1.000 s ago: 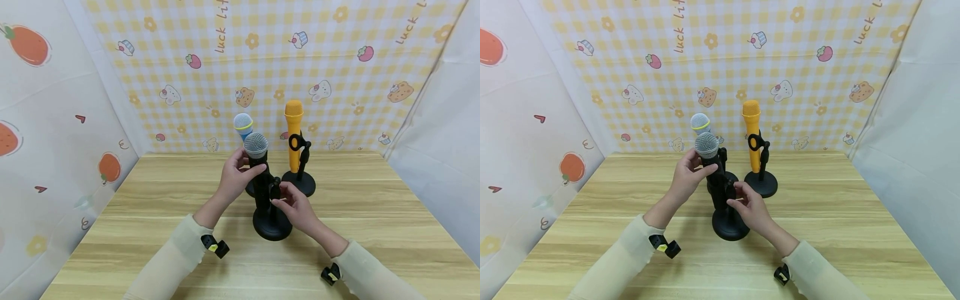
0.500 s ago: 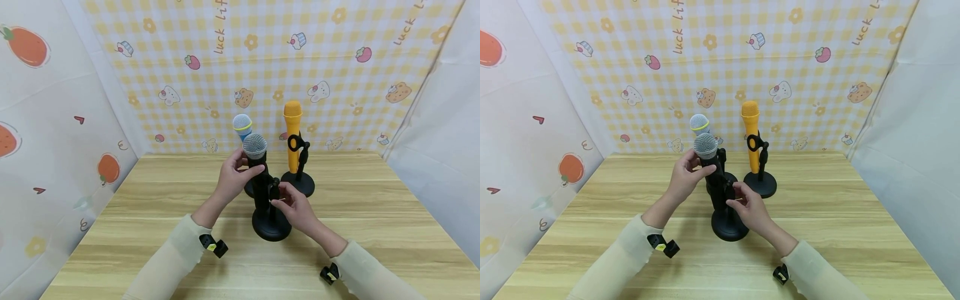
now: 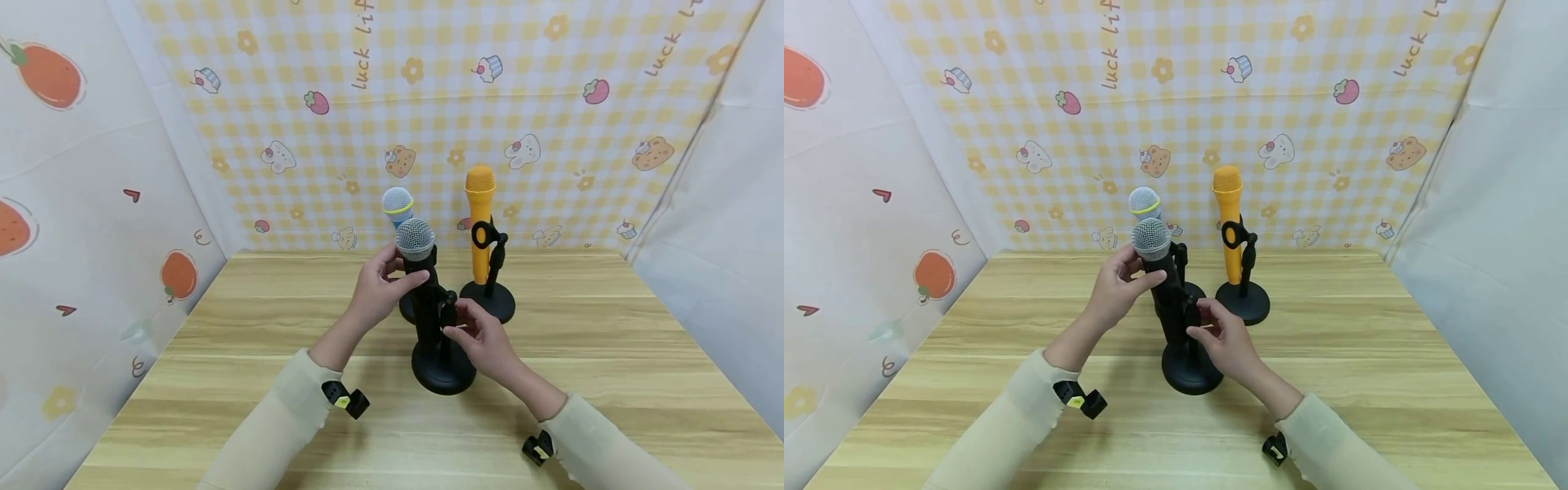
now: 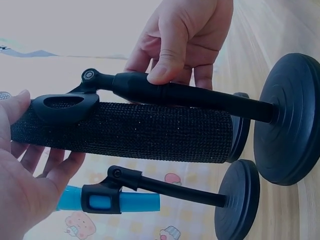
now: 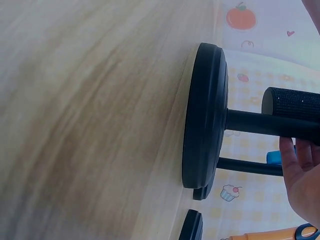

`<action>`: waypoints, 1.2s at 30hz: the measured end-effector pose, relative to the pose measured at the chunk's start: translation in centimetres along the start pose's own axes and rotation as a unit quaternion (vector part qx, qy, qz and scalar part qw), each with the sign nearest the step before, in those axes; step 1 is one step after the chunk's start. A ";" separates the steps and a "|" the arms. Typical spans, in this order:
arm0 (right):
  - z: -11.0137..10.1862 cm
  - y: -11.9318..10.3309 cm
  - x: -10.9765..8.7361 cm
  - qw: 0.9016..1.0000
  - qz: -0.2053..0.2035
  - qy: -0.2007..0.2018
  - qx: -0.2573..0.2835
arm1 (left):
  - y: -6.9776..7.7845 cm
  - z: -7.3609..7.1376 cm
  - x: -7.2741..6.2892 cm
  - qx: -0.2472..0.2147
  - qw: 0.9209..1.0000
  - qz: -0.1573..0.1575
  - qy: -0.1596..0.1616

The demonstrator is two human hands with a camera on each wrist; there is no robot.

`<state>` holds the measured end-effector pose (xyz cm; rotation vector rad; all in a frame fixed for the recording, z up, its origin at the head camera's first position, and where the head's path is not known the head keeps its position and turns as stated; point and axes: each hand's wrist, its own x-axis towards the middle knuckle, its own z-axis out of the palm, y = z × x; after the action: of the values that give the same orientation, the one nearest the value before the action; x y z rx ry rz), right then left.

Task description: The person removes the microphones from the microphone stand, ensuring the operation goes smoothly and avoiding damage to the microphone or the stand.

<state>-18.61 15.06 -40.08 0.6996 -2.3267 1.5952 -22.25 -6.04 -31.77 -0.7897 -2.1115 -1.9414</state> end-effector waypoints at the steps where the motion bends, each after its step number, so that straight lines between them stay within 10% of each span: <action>1: 0.0 0.0 0.0 1.000 0.001 0.000 0.000 | 0.0 -0.1 0.0 0.000 1.000 -0.001 -0.002; 36: 0.1 -0.1 -0.1 1.000 0.003 -0.003 0.021 | -0.1 -1.1 0.4 -0.007 0.998 0.015 -0.056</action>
<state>-18.50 14.99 -40.05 0.7083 -2.3080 1.6500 -22.90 -6.97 -31.51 -0.9483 -2.1371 -1.9417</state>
